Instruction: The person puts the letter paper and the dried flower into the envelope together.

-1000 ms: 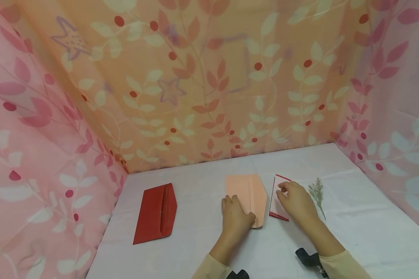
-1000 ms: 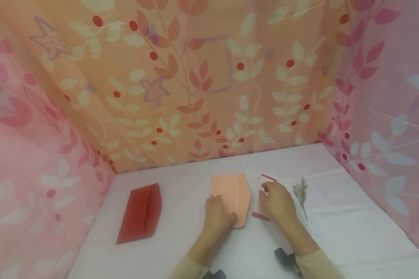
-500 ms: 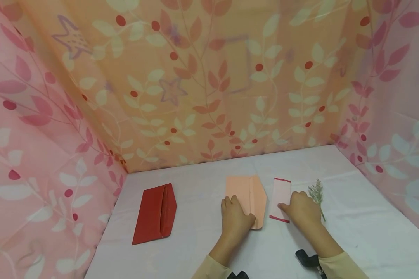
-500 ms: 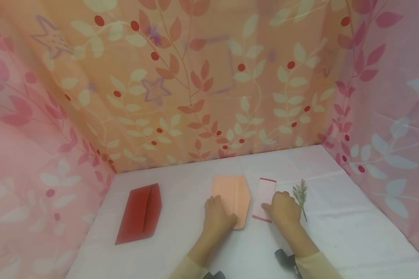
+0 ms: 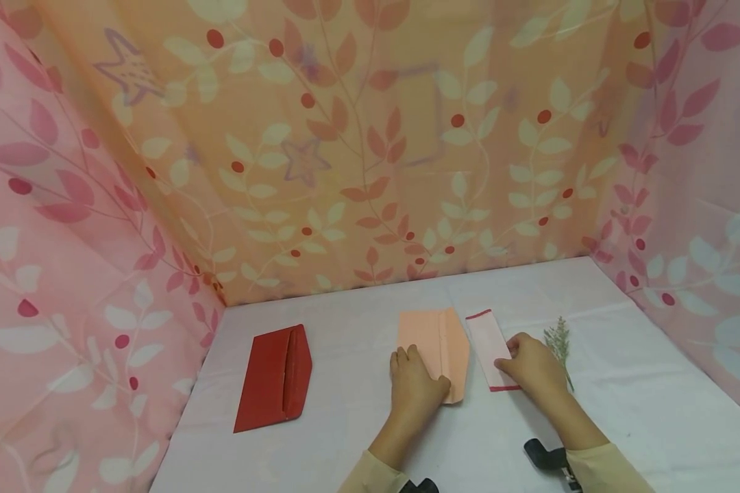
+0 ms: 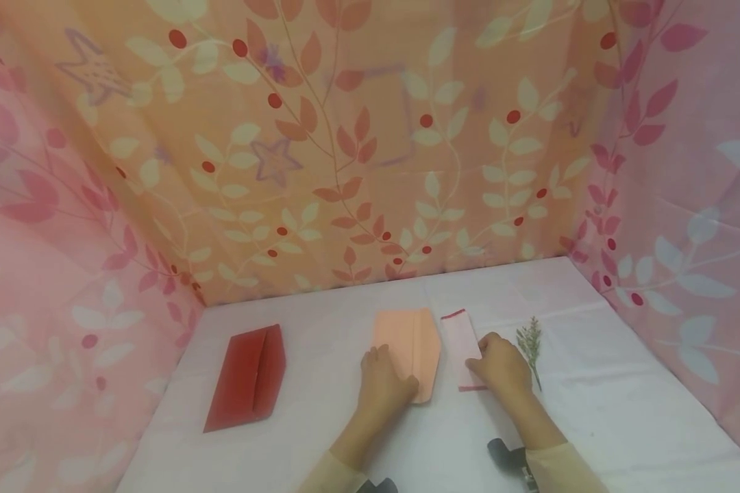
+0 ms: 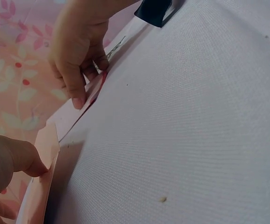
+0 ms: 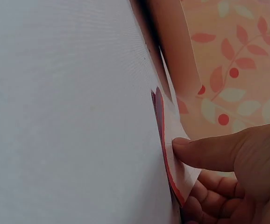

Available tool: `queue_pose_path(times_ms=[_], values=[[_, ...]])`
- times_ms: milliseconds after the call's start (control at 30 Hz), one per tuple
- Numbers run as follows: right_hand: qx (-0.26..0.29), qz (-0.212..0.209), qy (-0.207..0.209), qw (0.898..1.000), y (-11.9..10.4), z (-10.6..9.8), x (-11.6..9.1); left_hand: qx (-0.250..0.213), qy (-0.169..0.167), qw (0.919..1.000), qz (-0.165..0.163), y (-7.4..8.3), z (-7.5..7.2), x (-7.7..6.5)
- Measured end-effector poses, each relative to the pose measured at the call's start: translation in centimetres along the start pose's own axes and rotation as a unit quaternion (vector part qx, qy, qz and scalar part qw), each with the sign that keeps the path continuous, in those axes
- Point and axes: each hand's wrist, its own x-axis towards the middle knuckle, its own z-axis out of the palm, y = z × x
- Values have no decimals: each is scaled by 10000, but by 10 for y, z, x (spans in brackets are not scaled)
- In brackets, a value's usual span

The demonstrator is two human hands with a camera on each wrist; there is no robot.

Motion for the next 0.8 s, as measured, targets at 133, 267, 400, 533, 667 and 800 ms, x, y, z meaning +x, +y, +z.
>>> queue_pose_path(times_ms=[133,267,400,533,667,800], values=[[225,-387,152,9989,1,-4,1,-28,11,10000,-22,2,-2,-1],[425,-542,178,9975,2,-7,2,-21,10,10000,-29,3,-3,-2],[555,-565,159,9967,4,-10,4,4,5,10000,-39,4,-3,-2],[818,-559,252,9948,5,-15,6,-32,-8,10000,-45,3,-2,-1],[1250,-555,453,9896,3,-21,6,-32,-26,10000,-31,3,-1,-2],[1490,-740,525,9847,-3,-22,6,21,-7,10000,-10,3,0,-2]])
